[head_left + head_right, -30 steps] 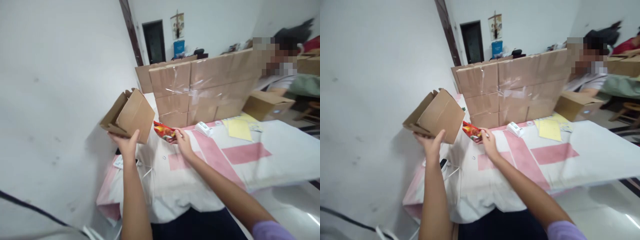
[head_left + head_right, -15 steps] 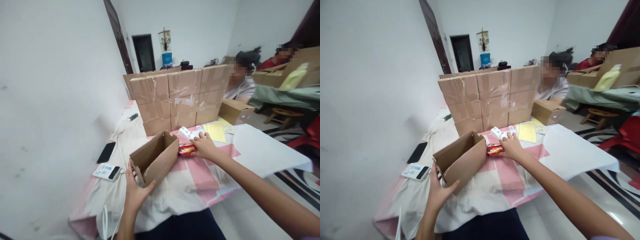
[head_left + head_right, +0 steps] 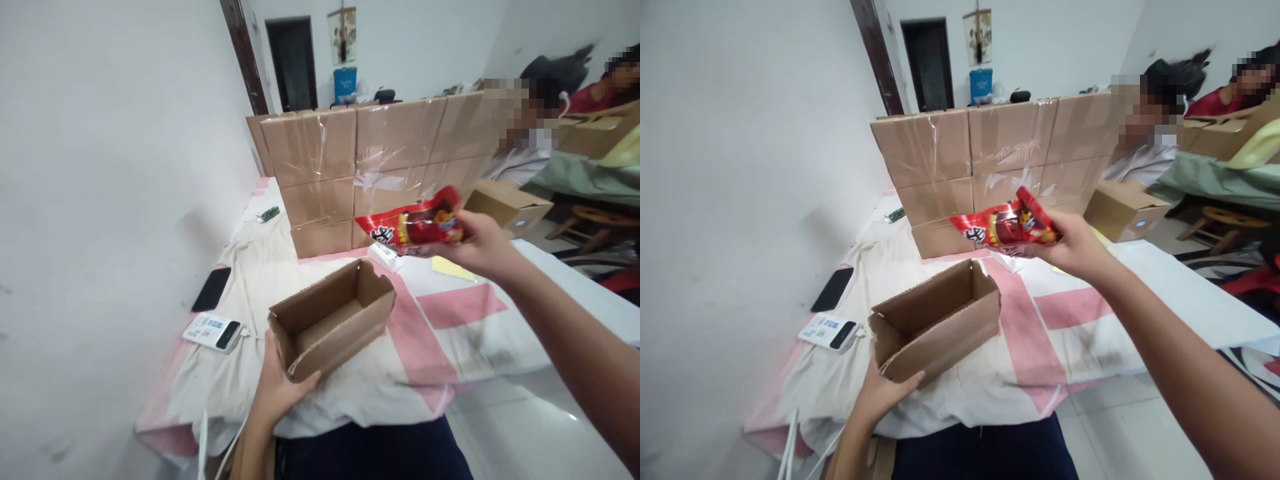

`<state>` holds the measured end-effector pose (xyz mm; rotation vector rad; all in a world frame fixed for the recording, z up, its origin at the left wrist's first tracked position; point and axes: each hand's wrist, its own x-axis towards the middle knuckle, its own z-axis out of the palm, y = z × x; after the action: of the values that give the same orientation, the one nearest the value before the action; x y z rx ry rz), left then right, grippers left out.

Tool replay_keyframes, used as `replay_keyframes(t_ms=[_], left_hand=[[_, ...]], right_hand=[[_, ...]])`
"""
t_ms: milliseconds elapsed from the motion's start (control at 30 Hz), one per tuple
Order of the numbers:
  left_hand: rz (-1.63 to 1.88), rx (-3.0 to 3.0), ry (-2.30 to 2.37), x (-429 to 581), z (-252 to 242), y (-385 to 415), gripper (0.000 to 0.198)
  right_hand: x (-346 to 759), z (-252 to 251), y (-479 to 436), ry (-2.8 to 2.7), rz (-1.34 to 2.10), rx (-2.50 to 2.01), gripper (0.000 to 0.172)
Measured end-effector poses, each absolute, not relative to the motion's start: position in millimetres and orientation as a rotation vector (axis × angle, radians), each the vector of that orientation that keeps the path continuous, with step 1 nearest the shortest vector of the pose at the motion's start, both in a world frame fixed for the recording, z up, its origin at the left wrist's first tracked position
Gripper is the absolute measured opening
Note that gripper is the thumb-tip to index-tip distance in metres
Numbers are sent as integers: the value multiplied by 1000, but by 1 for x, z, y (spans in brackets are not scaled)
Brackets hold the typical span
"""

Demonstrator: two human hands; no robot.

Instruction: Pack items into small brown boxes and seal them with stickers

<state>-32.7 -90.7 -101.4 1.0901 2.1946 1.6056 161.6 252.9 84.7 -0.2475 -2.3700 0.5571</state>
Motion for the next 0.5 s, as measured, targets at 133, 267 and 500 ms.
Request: replay_keyframes(t_ms=[133,267,500], left_hand=[[1632,1177,2047,-30,-93,-79,102],[1595,1174,2043,-34,-98,-76,98],[1508,1185,2063,-39,-110,-79,84]], right_hand=[[134,127,199,-2739,486,200,33],[90,120,155,-2975,49,273,12],[70,95,128,-2927,211,202,19]])
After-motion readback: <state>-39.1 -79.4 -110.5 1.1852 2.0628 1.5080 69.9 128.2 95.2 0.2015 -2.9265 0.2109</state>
